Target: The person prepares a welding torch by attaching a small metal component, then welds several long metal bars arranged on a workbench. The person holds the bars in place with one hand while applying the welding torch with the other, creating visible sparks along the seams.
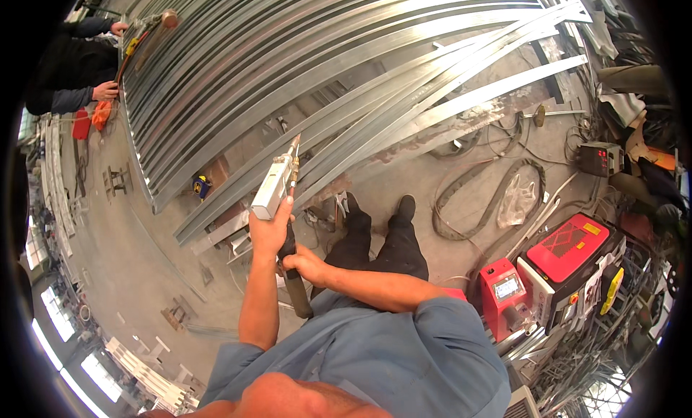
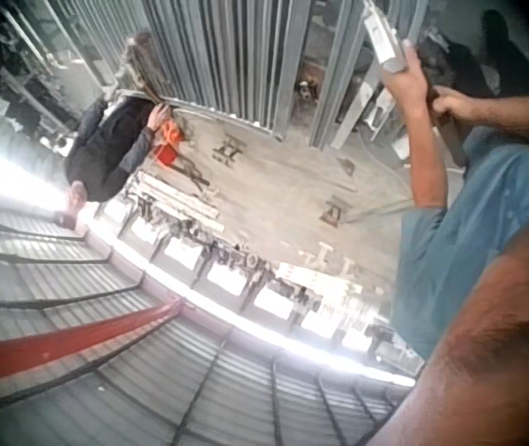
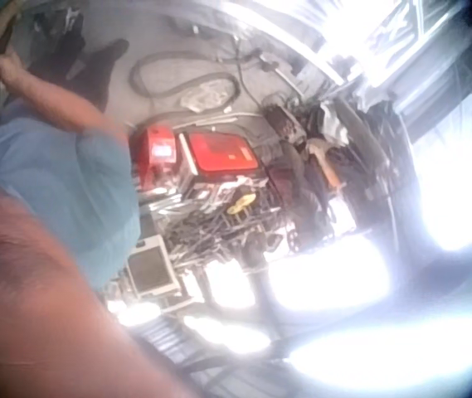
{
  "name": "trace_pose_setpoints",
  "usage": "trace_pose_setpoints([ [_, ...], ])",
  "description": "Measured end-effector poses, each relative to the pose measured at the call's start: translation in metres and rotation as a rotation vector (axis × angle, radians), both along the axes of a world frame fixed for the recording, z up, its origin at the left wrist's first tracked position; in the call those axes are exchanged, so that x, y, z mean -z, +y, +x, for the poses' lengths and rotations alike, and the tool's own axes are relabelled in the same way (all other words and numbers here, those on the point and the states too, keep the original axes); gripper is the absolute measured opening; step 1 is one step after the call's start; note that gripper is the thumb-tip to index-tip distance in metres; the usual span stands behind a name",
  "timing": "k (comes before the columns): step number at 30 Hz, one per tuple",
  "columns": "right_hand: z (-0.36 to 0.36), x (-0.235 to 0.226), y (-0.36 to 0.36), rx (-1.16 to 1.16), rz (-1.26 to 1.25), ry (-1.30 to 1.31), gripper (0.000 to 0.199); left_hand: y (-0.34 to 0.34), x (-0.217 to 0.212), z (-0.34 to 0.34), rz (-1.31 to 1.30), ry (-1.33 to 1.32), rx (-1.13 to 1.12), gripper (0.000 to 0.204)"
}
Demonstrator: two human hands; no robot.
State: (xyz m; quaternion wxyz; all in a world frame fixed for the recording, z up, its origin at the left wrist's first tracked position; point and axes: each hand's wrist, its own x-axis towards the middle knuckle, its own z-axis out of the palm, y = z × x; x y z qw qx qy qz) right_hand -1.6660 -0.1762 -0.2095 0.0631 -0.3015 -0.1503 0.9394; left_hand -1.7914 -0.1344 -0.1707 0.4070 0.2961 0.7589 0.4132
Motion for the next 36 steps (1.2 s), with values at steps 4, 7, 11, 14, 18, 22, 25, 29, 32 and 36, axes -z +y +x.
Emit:
trace_pose_setpoints([
  [4,-0.003,0.015,0.005,-0.029,0.009,0.068,0.031,0.008,0.003,0.0,-0.027,-0.017,-0.034,0.032],
  [7,-0.004,0.019,0.006,-0.018,-0.001,0.06,0.034,0.007,0.011,-0.004,-0.045,0.019,-0.025,0.031],
  [11,-0.008,0.019,0.007,0.013,0.02,0.047,0.028,0.01,0.01,-0.003,-0.057,-0.029,-0.056,0.03],
  [14,-0.008,0.014,0.011,0.014,0.049,0.024,0.025,0.007,0.018,-0.003,-0.025,-0.037,-0.076,0.03],
  [18,-0.007,0.011,0.016,-0.016,0.05,0.029,0.024,0.007,0.015,-0.003,-0.061,-0.023,-0.077,0.029],
  [22,-0.008,0.013,0.015,-0.005,0.04,0.038,0.022,0.007,0.015,-0.003,-0.054,-0.008,-0.061,0.03],
  [25,-0.007,0.013,0.015,-0.001,0.035,0.016,0.021,0.007,0.014,-0.002,-0.062,-0.023,-0.078,0.031],
  [29,-0.007,0.017,0.016,-0.046,0.048,0.036,0.02,0.007,0.013,-0.001,-0.074,-0.033,-0.096,0.033],
  [32,-0.009,0.017,0.014,-0.038,0.049,0.043,0.02,0.009,0.009,-0.003,-0.093,-0.05,-0.106,0.031],
  [36,-0.004,0.01,0.015,-0.063,0.106,0.088,0.02,-0.004,0.015,-0.005,-0.096,0.08,-0.096,0.032],
])
